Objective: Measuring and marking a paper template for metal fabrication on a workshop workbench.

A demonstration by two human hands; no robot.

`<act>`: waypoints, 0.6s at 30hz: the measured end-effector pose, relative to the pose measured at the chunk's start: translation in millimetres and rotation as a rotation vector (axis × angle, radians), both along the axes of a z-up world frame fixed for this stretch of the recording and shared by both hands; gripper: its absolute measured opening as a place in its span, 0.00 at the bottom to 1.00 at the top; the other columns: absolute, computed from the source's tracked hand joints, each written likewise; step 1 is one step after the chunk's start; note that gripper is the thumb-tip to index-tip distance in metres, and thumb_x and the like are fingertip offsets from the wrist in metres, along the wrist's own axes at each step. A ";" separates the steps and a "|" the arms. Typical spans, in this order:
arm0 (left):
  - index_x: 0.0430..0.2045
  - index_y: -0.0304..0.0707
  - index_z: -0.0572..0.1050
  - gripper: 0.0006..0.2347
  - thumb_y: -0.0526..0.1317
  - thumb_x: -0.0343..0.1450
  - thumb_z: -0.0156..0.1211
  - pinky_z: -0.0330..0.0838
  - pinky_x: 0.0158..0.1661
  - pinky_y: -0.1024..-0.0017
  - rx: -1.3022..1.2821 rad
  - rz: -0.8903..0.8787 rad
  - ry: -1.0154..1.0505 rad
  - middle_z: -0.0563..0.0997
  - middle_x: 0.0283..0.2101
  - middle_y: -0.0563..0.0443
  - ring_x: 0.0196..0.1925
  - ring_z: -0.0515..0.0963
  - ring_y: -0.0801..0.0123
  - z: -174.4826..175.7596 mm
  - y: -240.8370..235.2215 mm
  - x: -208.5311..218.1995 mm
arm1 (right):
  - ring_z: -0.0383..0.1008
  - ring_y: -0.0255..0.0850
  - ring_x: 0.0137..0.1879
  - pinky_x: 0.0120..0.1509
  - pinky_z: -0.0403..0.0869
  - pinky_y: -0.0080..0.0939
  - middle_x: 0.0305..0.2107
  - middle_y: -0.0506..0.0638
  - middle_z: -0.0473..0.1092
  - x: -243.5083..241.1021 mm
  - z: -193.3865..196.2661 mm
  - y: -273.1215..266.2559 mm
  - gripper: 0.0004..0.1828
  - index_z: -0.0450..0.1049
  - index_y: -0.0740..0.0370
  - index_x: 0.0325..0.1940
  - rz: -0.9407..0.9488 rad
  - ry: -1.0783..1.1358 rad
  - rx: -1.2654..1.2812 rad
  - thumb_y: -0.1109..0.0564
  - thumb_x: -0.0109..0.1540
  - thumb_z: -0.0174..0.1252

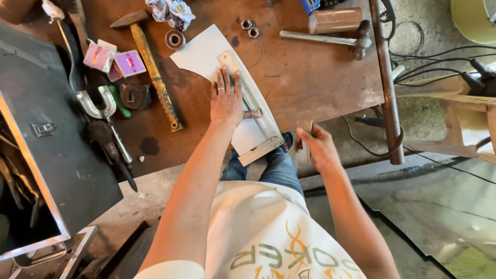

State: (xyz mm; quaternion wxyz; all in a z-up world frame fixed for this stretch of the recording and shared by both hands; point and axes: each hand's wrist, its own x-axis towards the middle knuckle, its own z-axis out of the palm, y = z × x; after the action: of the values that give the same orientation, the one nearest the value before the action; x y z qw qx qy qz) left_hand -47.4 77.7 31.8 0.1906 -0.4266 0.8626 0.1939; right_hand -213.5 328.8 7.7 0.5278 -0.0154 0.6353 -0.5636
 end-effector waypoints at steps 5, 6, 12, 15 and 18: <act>0.74 0.32 0.38 0.67 0.75 0.47 0.68 0.33 0.75 0.51 0.012 -0.028 0.063 0.33 0.76 0.26 0.79 0.34 0.39 -17.6 -1.9 3.9 | 0.67 0.35 0.25 0.28 0.65 0.37 0.23 0.48 0.70 39.0 -14.3 22.0 0.13 0.76 0.67 0.35 0.156 0.154 0.320 0.56 0.59 0.72; 0.74 0.31 0.38 0.68 0.76 0.47 0.68 0.32 0.75 0.51 0.005 -0.036 0.087 0.32 0.76 0.24 0.79 0.34 0.37 -19.3 -3.9 4.1 | 0.65 0.35 0.24 0.27 0.63 0.37 0.22 0.49 0.69 47.7 -11.9 19.8 0.15 0.75 0.67 0.35 0.192 0.166 0.416 0.55 0.60 0.73; 0.74 0.31 0.38 0.67 0.76 0.48 0.67 0.33 0.75 0.50 0.025 -0.046 0.107 0.31 0.75 0.23 0.79 0.34 0.35 -10.5 -6.8 3.2 | 0.63 0.30 0.24 0.27 0.64 0.33 0.27 0.44 0.73 82.0 -25.1 7.8 0.13 0.76 0.61 0.43 -0.103 -0.217 0.189 0.55 0.59 0.69; 0.74 0.32 0.37 0.67 0.76 0.49 0.66 0.33 0.74 0.49 0.032 -0.050 0.097 0.30 0.75 0.22 0.79 0.33 0.35 -22.5 -6.0 4.3 | 0.64 0.31 0.24 0.28 0.66 0.33 0.28 0.46 0.75 86.7 -22.7 1.9 0.14 0.74 0.61 0.44 -0.163 -0.289 0.179 0.55 0.58 0.69; 0.75 0.32 0.36 0.67 0.76 0.49 0.66 0.33 0.75 0.49 0.012 -0.052 0.086 0.30 0.75 0.22 0.79 0.33 0.35 -18.0 -6.3 3.1 | 0.65 0.32 0.26 0.29 0.66 0.33 0.27 0.47 0.73 86.3 -32.8 3.5 0.14 0.74 0.61 0.44 -0.146 -0.263 0.167 0.56 0.59 0.69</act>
State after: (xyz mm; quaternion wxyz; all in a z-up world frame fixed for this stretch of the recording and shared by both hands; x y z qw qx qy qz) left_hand -44.3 71.4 13.8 0.1609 -0.3941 0.8796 0.2125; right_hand -127.2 332.2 -25.0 0.5634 0.1485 0.6050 -0.5427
